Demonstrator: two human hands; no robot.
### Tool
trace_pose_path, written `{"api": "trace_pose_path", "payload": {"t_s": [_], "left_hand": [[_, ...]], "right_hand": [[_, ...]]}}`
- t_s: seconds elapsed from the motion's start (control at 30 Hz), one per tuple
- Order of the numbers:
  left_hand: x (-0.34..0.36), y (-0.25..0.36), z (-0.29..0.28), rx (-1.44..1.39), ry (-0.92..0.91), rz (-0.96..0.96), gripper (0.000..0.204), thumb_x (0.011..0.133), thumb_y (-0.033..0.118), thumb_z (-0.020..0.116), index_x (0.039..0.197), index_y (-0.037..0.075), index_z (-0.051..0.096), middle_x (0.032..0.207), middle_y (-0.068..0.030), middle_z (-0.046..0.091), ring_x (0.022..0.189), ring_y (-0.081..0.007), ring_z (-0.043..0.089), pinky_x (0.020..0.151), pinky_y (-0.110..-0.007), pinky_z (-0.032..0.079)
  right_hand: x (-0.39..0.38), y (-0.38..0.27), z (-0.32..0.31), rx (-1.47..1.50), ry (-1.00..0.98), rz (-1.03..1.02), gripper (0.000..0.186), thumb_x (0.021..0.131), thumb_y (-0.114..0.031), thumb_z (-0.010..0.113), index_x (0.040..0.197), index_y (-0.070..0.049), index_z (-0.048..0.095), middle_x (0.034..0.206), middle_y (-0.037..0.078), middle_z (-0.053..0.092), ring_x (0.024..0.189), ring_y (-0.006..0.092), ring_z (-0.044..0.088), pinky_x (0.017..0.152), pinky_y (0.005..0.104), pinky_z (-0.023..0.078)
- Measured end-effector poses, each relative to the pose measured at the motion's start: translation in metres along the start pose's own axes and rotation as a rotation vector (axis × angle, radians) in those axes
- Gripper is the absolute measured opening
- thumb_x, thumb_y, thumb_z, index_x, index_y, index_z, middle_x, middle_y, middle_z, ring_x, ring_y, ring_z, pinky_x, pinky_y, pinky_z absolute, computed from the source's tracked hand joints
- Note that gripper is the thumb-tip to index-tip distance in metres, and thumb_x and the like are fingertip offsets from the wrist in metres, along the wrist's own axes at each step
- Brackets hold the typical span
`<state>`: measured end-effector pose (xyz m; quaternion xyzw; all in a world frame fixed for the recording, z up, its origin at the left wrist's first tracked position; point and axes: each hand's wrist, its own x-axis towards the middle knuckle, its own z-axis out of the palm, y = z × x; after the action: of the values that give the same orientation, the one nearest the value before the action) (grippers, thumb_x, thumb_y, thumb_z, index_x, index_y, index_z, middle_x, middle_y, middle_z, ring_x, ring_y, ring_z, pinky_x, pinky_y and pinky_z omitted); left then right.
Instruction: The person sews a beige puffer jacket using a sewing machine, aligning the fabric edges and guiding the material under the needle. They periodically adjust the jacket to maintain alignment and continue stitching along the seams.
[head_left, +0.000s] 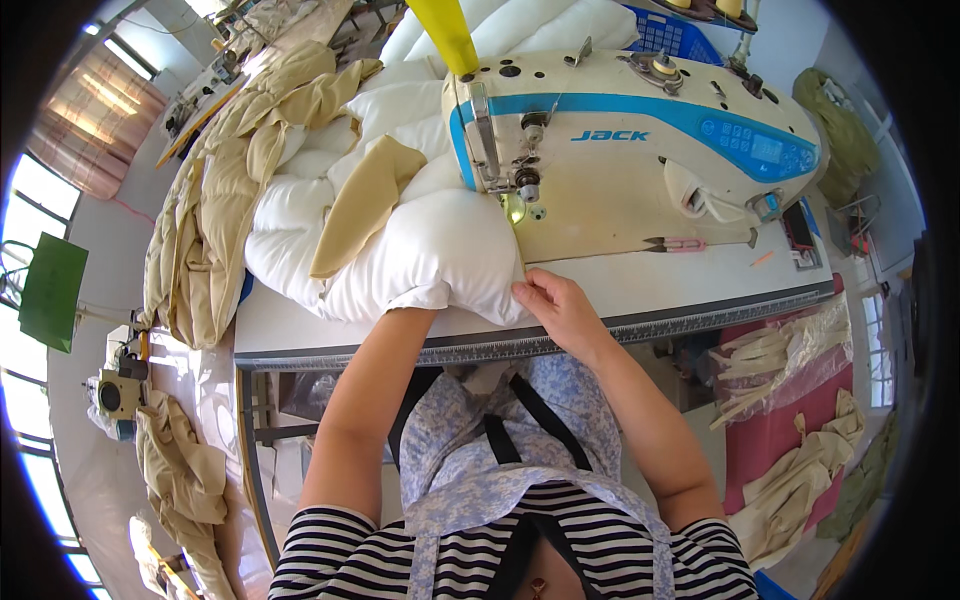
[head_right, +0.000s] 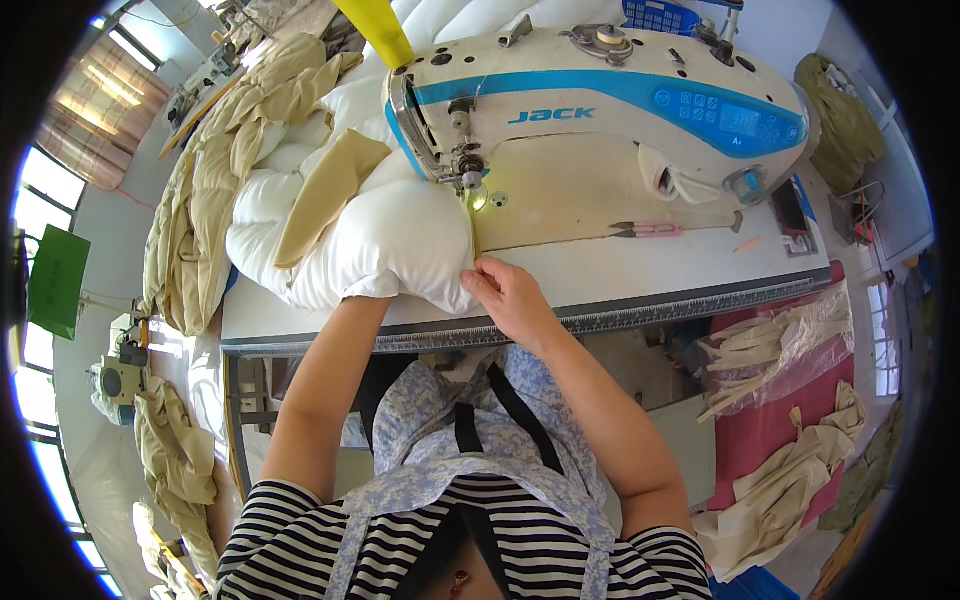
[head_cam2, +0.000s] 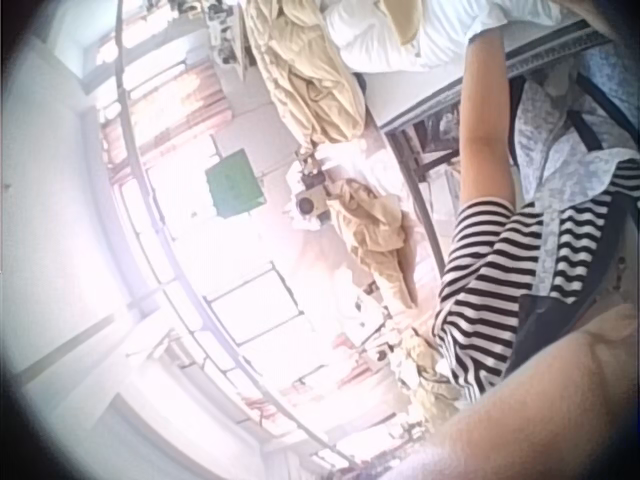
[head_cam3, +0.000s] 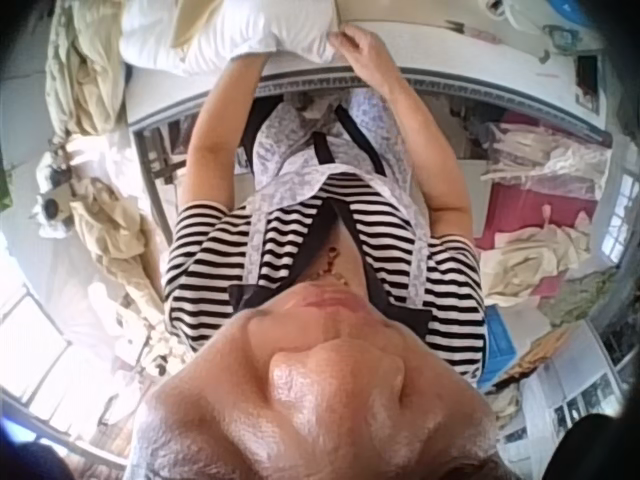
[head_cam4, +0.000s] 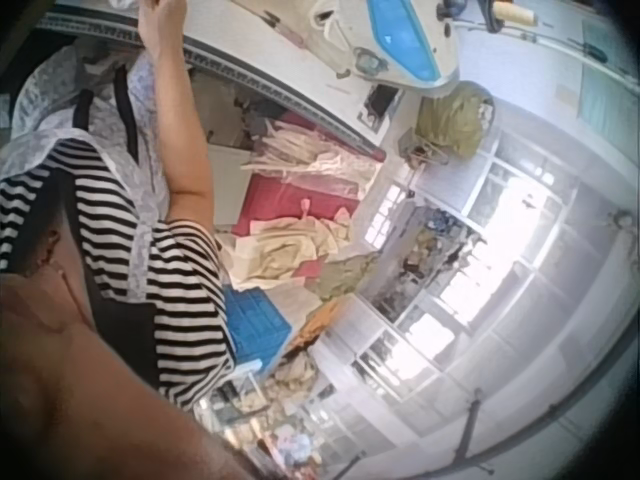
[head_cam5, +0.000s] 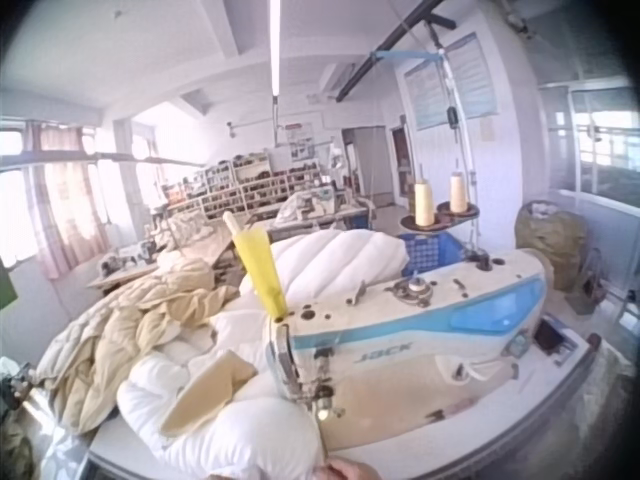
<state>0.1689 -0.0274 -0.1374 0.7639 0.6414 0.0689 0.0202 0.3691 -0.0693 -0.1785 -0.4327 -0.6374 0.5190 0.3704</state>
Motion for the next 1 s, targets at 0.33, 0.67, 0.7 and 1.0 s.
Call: {"api": "trace_pose_path", "payload": {"t_s": [0.33, 0.67, 0.7, 1.0], "left_hand": [[-0.004, 0.006, 0.004, 0.008, 0.021, 0.016, 0.052, 0.091, 0.039, 0.060, 0.135, 0.012, 0.054, 0.136, -0.0127, 0.055, 0.129, -0.0296, 0.048, 0.108, -0.040, 0.038], [-0.004, -0.005, 0.002, 0.023, 0.043, 0.024, 0.051, 0.091, 0.038, 0.059, 0.134, 0.012, 0.055, 0.135, -0.0128, 0.055, 0.128, -0.0298, 0.049, 0.107, -0.040, 0.038], [-0.003, -0.004, 0.003, 0.023, 0.045, 0.026, 0.051, 0.091, 0.038, 0.059, 0.134, 0.012, 0.055, 0.135, -0.0128, 0.055, 0.128, -0.0298, 0.049, 0.107, -0.040, 0.038], [-0.004, -0.005, 0.002, 0.032, 0.063, 0.031, 0.050, 0.091, 0.038, 0.059, 0.133, 0.012, 0.055, 0.134, -0.0129, 0.056, 0.127, -0.0300, 0.049, 0.107, -0.040, 0.038]], "right_hand": [[-0.005, -0.005, 0.004, -0.172, 0.073, -0.019, 0.035, 0.097, -0.031, 0.061, 0.083, 0.000, 0.056, 0.063, 0.015, 0.055, 0.056, 0.0319, 0.050, 0.056, 0.0406, 0.042], [-0.006, -0.003, 0.006, -0.169, 0.083, -0.063, 0.035, 0.096, -0.031, 0.061, 0.080, 0.000, 0.056, 0.060, 0.016, 0.054, 0.055, 0.0347, 0.051, 0.056, 0.0418, 0.042], [-0.005, -0.003, 0.006, -0.184, 0.087, -0.054, 0.035, 0.096, -0.031, 0.061, 0.080, 0.000, 0.056, 0.060, 0.016, 0.054, 0.055, 0.0346, 0.051, 0.056, 0.0418, 0.042], [-0.007, -0.005, 0.006, -0.180, 0.066, -0.018, 0.034, 0.097, -0.030, 0.062, 0.085, 0.001, 0.058, 0.063, 0.014, 0.056, 0.056, 0.0287, 0.050, 0.057, 0.0390, 0.042]]}}
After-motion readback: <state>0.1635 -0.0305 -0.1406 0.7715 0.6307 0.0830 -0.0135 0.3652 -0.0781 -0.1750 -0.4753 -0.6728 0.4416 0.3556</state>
